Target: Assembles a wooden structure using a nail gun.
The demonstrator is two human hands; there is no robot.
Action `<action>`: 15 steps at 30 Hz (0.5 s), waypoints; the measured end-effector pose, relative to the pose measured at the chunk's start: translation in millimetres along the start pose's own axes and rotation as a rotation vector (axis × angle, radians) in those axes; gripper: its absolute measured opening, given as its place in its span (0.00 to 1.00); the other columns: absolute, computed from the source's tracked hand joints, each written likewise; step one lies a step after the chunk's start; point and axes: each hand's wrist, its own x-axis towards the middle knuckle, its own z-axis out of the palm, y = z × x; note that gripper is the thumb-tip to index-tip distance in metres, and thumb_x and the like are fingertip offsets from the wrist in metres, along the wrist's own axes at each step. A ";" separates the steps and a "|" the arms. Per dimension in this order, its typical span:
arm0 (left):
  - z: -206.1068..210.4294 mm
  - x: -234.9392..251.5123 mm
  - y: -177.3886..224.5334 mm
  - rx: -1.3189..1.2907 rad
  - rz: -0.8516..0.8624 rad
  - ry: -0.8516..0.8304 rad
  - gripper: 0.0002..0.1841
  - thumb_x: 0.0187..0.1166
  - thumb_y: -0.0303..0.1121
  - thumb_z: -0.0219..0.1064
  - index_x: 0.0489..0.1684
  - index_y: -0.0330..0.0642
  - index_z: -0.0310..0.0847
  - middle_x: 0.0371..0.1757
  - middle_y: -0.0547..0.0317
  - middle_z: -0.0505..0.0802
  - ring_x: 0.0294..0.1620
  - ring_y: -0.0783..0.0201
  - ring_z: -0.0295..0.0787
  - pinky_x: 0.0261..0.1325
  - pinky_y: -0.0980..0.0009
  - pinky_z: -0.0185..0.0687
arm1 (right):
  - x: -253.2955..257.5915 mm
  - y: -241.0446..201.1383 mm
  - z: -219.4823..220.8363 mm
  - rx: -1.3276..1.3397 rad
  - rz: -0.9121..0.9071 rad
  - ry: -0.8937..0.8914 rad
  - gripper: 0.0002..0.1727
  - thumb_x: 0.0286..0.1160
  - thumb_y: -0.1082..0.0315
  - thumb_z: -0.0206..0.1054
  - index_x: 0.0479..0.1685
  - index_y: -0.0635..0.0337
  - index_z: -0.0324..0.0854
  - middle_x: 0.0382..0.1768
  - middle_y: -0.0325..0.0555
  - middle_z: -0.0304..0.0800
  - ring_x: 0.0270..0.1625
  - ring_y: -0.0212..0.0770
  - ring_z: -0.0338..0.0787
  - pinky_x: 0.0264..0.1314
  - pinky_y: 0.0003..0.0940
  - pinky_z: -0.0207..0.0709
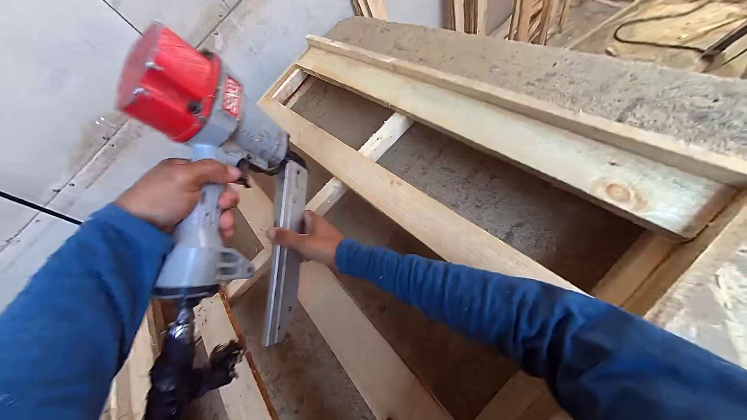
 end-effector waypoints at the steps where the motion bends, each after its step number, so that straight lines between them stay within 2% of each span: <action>1: -8.8 33.5 -2.6 -0.029 0.011 -0.100 0.14 0.93 0.40 0.48 0.40 0.44 0.74 0.18 0.61 0.80 0.12 0.67 0.79 0.16 0.68 0.84 | 0.3 4.8 -16.0 0.010 -0.023 -0.019 0.39 0.72 0.43 0.76 0.70 0.66 0.72 0.46 0.56 0.92 0.40 0.47 0.94 0.45 0.47 0.89; 2: -10.2 59.1 -4.9 -0.031 -0.002 -0.171 0.14 0.91 0.39 0.51 0.39 0.42 0.75 0.18 0.58 0.81 0.11 0.62 0.79 0.16 0.60 0.86 | 0.2 12.4 -28.2 0.035 -0.035 -0.028 0.37 0.73 0.45 0.76 0.69 0.66 0.71 0.44 0.56 0.92 0.36 0.45 0.94 0.41 0.43 0.90; 3: -4.9 74.3 -5.1 -0.015 -0.014 -0.205 0.13 0.91 0.39 0.52 0.39 0.42 0.75 0.17 0.57 0.81 0.10 0.60 0.79 0.15 0.57 0.86 | -0.3 19.5 -37.4 0.064 -0.027 -0.030 0.37 0.73 0.46 0.76 0.70 0.66 0.70 0.43 0.55 0.92 0.34 0.44 0.93 0.39 0.41 0.90; 6: 17.9 85.7 -0.1 0.046 -0.036 -0.203 0.13 0.90 0.39 0.54 0.37 0.41 0.75 0.16 0.56 0.81 0.08 0.59 0.78 0.14 0.57 0.85 | 1.4 34.1 -47.6 0.114 0.007 0.000 0.38 0.71 0.45 0.78 0.68 0.65 0.71 0.39 0.54 0.92 0.29 0.43 0.92 0.35 0.39 0.89; 10: 23.5 89.7 8.5 0.071 -0.070 -0.203 0.16 0.91 0.38 0.51 0.33 0.40 0.74 0.14 0.56 0.79 0.08 0.60 0.77 0.13 0.58 0.85 | 3.4 30.9 -49.2 0.082 0.065 0.040 0.41 0.67 0.40 0.78 0.66 0.65 0.71 0.39 0.54 0.91 0.30 0.43 0.92 0.37 0.41 0.89; 15: 21.9 99.3 9.2 0.087 -0.121 -0.217 0.13 0.90 0.38 0.50 0.45 0.40 0.77 0.14 0.58 0.77 0.07 0.62 0.76 0.11 0.60 0.83 | 2.9 28.1 -50.3 0.060 0.096 0.056 0.44 0.64 0.38 0.79 0.67 0.64 0.70 0.42 0.55 0.90 0.34 0.45 0.93 0.40 0.44 0.90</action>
